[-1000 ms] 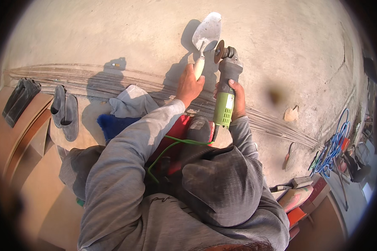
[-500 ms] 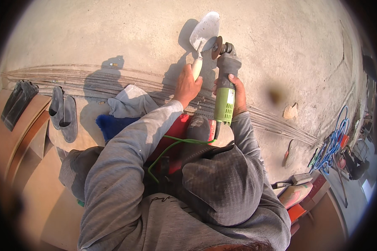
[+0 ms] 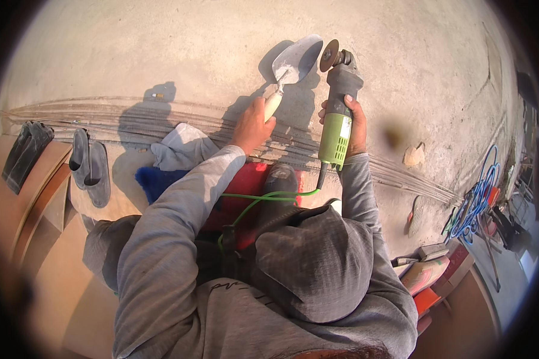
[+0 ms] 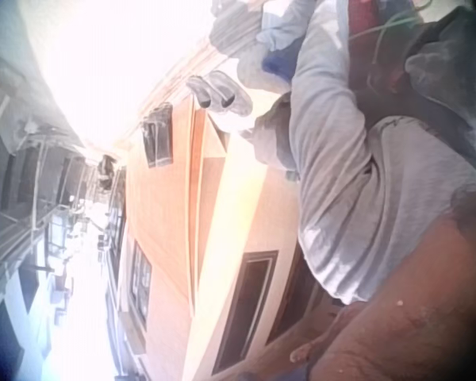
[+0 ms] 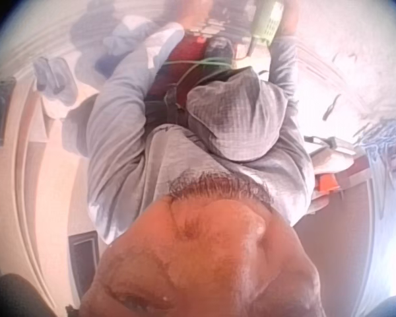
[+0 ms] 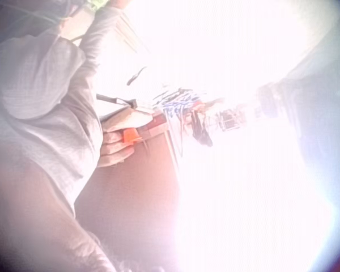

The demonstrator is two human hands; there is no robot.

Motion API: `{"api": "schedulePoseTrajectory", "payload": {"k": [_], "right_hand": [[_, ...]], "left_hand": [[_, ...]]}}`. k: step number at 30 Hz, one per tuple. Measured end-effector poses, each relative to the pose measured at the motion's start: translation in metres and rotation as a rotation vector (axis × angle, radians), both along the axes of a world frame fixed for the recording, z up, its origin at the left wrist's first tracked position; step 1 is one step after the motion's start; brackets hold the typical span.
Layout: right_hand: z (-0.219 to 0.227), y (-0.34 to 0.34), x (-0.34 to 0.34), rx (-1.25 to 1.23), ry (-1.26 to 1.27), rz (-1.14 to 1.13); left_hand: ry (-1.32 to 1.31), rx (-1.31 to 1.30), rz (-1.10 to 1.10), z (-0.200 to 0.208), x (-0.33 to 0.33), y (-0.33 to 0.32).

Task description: The person sits on the floor and uses an angle grinder to grind a section of the concrete floor, holding a trowel in the other hand. After grinding, the person stands, walks to a bucket, and scoops water with the trowel.

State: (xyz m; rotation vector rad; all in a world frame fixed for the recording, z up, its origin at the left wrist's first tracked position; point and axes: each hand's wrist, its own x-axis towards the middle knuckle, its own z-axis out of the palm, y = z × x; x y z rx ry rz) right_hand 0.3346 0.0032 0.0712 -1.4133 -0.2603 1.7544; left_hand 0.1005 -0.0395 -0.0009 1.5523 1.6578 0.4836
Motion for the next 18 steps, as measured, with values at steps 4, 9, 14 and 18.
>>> {"api": "schedulePoseTrajectory", "payload": {"k": [4, 9, 14, 18], "right_hand": [[0.016, -0.006, 0.024, 0.085, -0.310, 0.140], [0.012, -0.017, 0.028, 0.230, -0.751, 0.347], [0.013, -0.022, 0.007, 0.410, -1.136, 0.612], [0.012, -0.017, -0.013, 0.581, -1.266, 0.705]], "left_hand": [[0.132, -0.056, -0.055, 0.014, -0.017, 0.025], [0.196, -0.063, -0.075, 0.011, -0.028, 0.025], [0.145, -0.082, -0.111, 0.006, -0.016, 0.014], [0.191, -0.183, -0.154, 0.012, -0.009, 0.017]]}}
